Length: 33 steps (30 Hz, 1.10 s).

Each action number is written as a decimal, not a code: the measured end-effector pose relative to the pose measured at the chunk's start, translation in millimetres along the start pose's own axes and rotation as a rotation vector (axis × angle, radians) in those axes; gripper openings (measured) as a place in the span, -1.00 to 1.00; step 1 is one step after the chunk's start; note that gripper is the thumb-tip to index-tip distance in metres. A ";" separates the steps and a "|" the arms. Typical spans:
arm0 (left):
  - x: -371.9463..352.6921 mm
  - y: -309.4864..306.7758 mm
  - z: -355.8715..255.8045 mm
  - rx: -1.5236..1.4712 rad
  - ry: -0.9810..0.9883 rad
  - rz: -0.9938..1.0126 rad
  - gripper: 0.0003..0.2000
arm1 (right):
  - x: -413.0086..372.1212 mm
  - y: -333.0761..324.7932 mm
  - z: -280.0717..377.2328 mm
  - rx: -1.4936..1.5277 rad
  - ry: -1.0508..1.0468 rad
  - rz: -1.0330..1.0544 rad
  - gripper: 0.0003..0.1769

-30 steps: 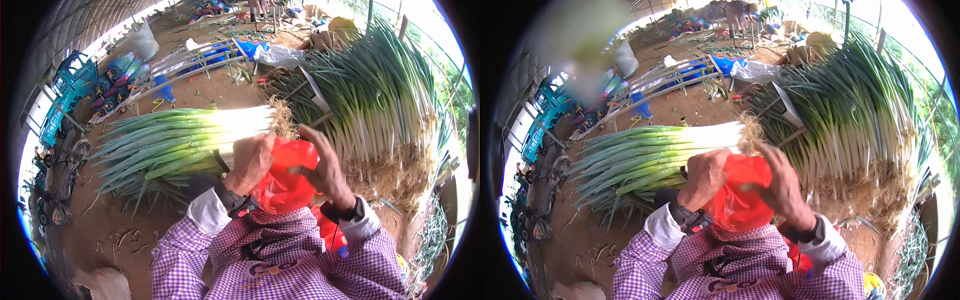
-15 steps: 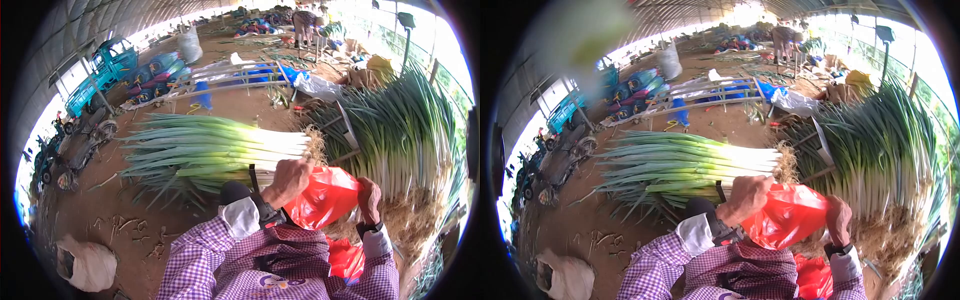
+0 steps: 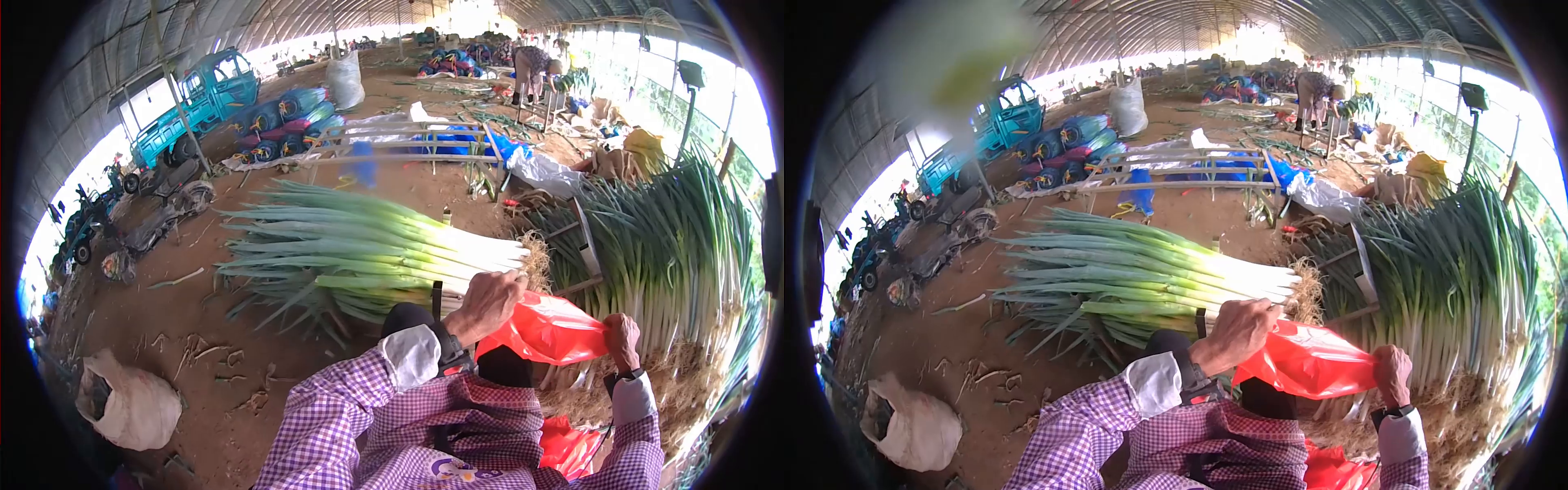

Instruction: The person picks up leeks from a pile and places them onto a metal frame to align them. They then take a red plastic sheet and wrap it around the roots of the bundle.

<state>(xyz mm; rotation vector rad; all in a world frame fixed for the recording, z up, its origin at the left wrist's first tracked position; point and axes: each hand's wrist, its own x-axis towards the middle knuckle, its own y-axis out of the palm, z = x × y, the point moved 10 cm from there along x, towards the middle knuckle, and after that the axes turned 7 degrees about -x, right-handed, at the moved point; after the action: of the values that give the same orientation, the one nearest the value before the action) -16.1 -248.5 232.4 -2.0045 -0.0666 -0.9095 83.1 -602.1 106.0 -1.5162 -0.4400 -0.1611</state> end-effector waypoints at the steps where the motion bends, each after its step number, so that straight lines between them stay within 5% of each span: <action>1: -1.7 1.8 4.5 0.033 -0.036 0.039 -0.94 | 4.4 1.8 -3.8 -0.010 0.011 0.006 -0.91; 7: -10.5 -6.0 21.3 0.133 -0.037 0.064 -0.92 | 14.4 -18.1 -10.5 0.463 0.398 0.334 -0.78; 10: -11.8 -19.3 26.1 0.164 -0.019 0.034 -0.91 | 29.4 -53.5 -16.4 0.186 0.245 -0.149 -0.77; 11: -11.7 -21.4 32.0 0.179 -0.025 0.025 -0.91 | 39.9 -44.2 -29.1 0.238 0.316 -0.059 -0.77; 17: -16.9 -36.0 75.8 0.250 -0.151 -0.009 -0.90 | 65.5 -126.9 -9.2 0.243 0.166 -0.438 -0.76; 21: -24.7 -43.3 120.1 0.244 -0.292 -0.057 -0.90 | 78.5 -166.2 23.0 0.359 0.214 -0.292 -0.73; 25: -33.3 -38.0 175.1 0.108 -0.592 0.044 -0.81 | 92.2 -162.8 41.4 0.262 0.108 -0.453 -0.70; 27: -38.5 -31.8 201.0 0.074 -0.749 0.062 -0.77 | 99.8 -145.5 40.3 0.385 0.177 -0.345 -0.71; 33: -2.9 -12.2 227.3 0.223 -0.641 0.070 -0.83 | 120.5 -77.9 17.1 0.672 0.368 -0.213 -0.67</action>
<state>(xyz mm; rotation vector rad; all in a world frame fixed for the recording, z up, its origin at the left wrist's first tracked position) 107.6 -69.0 166.8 -1.9955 -0.4317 -0.1760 161.0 -569.9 223.3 -0.7560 -0.3127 -0.4072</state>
